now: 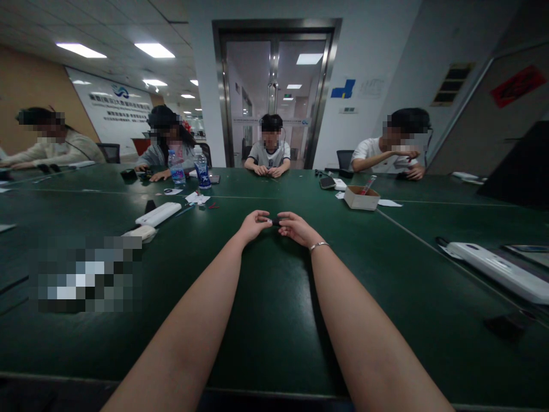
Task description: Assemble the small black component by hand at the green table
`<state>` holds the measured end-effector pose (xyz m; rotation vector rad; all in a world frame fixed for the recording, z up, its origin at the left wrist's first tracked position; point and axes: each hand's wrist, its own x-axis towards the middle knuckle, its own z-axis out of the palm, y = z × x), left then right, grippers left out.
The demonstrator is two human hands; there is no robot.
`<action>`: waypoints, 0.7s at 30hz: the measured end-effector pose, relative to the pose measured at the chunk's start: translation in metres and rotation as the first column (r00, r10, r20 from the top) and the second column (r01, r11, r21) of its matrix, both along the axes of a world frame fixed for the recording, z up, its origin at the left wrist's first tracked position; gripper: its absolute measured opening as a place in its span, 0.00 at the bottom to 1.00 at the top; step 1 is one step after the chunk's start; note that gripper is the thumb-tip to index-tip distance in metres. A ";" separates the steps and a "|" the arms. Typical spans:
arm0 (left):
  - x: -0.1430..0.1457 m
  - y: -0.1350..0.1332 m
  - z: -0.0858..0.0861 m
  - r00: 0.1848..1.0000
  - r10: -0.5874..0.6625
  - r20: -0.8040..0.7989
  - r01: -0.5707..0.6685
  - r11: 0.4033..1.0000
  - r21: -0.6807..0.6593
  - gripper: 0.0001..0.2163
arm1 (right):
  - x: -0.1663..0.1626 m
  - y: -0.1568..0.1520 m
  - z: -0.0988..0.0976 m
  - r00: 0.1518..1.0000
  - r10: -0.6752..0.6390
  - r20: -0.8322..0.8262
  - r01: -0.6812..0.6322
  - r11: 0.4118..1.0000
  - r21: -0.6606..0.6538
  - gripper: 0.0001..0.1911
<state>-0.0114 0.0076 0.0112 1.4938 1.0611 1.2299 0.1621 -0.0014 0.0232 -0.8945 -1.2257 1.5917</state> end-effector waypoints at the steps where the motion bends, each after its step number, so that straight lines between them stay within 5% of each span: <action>1: 0.000 0.000 0.000 1.000 -0.002 0.000 0.002 1.000 0.003 0.18 | 0.000 -0.001 0.001 1.000 0.020 -0.018 -0.020 1.000 -0.006 0.13; 9: 0.000 0.001 0.000 1.000 -0.005 -0.007 0.005 1.000 0.021 0.17 | -0.002 0.001 0.000 0.992 0.035 0.120 -0.041 0.998 0.050 0.05; 13: 0.000 -0.001 0.001 1.000 -0.007 -0.022 0.008 1.000 0.028 0.16 | 0.001 -0.001 0.000 0.996 0.088 0.033 -0.090 0.994 0.067 0.19; 17: 0.000 -0.002 0.002 0.999 -0.005 -0.033 0.006 1.000 0.027 0.17 | -0.002 0.000 0.001 0.994 0.032 0.107 -0.034 0.999 0.019 0.08; 21: 0.000 -0.003 0.003 0.999 0.008 -0.040 -0.007 1.000 0.023 0.16 | -0.003 -0.001 0.002 0.995 0.021 0.098 -0.027 0.998 0.060 0.11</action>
